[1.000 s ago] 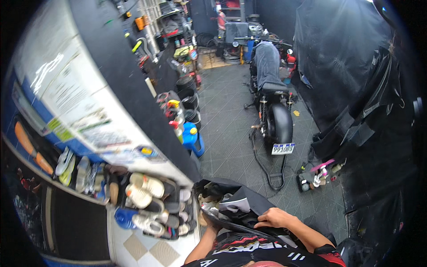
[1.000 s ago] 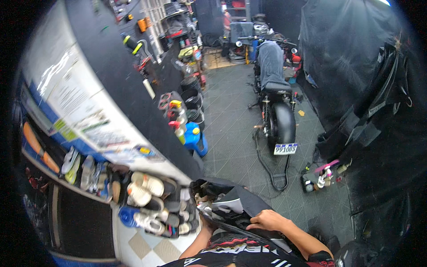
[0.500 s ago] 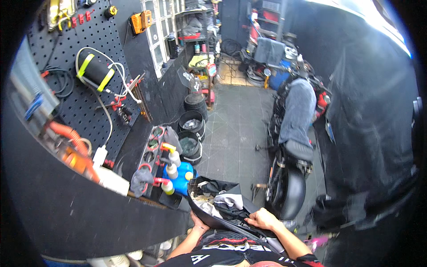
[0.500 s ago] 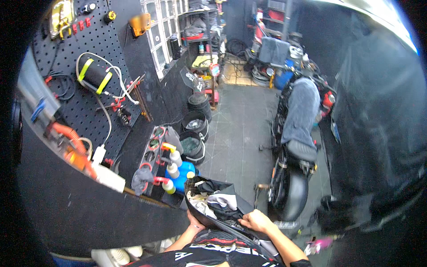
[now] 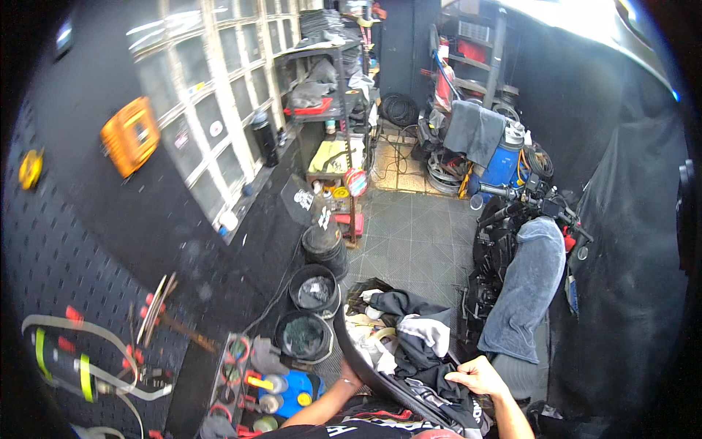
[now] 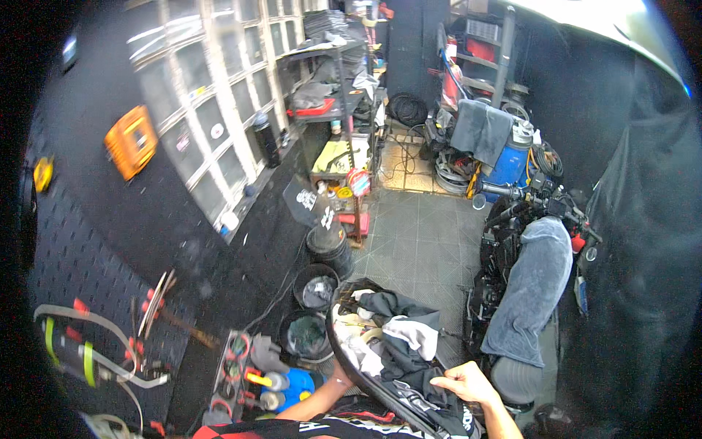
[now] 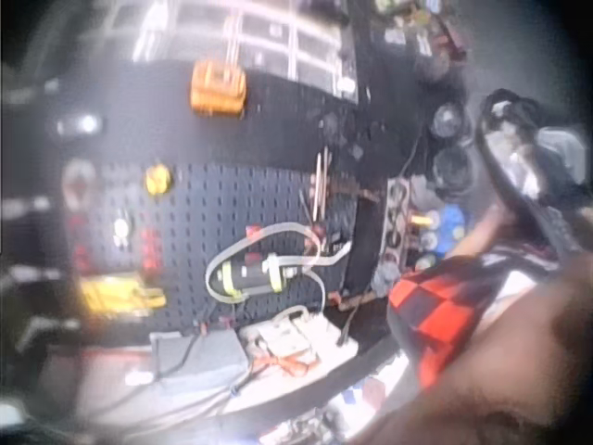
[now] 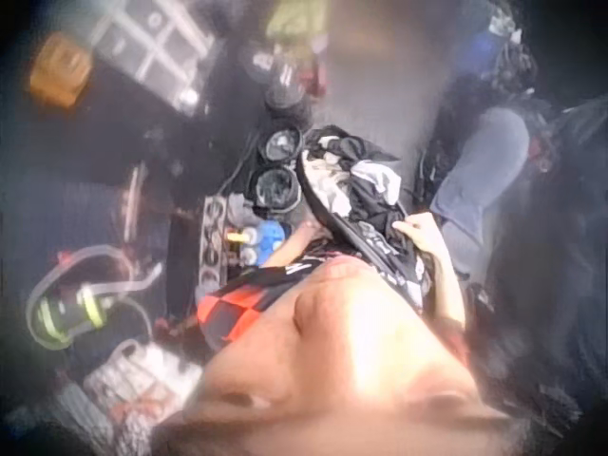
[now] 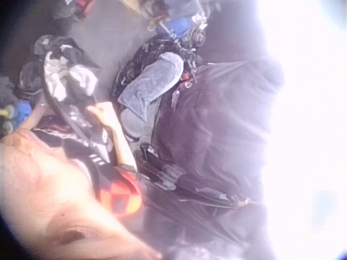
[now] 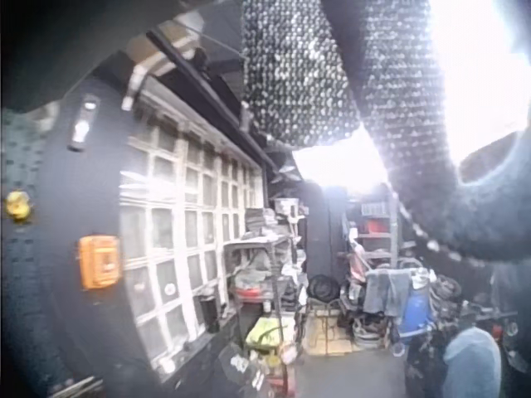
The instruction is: The person works on a motorcycle in a workshop, using a power drill and screwdriver to remove and install bolts on the rear seat area. They remove the seat, place it aside, and then reattach it using tools.
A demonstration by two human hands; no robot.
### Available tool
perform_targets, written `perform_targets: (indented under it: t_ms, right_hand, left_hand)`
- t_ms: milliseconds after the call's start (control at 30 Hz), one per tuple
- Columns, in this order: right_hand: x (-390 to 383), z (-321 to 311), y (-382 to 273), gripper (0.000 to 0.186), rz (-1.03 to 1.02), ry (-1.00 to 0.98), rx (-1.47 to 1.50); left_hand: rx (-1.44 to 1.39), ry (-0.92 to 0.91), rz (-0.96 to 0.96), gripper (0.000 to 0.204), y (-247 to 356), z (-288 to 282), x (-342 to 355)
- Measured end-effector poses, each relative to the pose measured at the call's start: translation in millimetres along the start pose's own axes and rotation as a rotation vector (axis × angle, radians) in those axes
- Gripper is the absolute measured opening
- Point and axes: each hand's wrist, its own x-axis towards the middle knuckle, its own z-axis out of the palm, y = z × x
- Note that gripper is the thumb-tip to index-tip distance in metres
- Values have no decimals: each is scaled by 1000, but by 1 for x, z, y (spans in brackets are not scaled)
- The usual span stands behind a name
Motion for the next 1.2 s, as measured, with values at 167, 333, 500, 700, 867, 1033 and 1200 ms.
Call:
perform_targets:
  t_ms: [167,333,500,700,867,1033,1200]
  right_hand:
    - [158,-60,-11,58,-196,-45,-457]
    - [301,-167,-5,62,-263,-106,-427]
    - [402,-261,-57,31,-138,-59,-390]
    - [516,-348,-97,39,-15,115,-433]
    - [600,-393,-136,34,66,306,-836]
    - [669,-446,-168,33,300,596,-868]
    - [771,-496,-129,23,335,1072,-802]
  left_hand:
    - [93,8,-105,50,24,55,141]
    - [191,24,-127,49,75,118,273]
    - [207,39,-182,48,124,201,400]
    - [216,-21,-265,48,176,287,575]
    - [275,-73,-410,47,219,377,718]
    - [357,-147,-549,47,233,476,832]
    - [436,-177,-647,46,224,542,945]
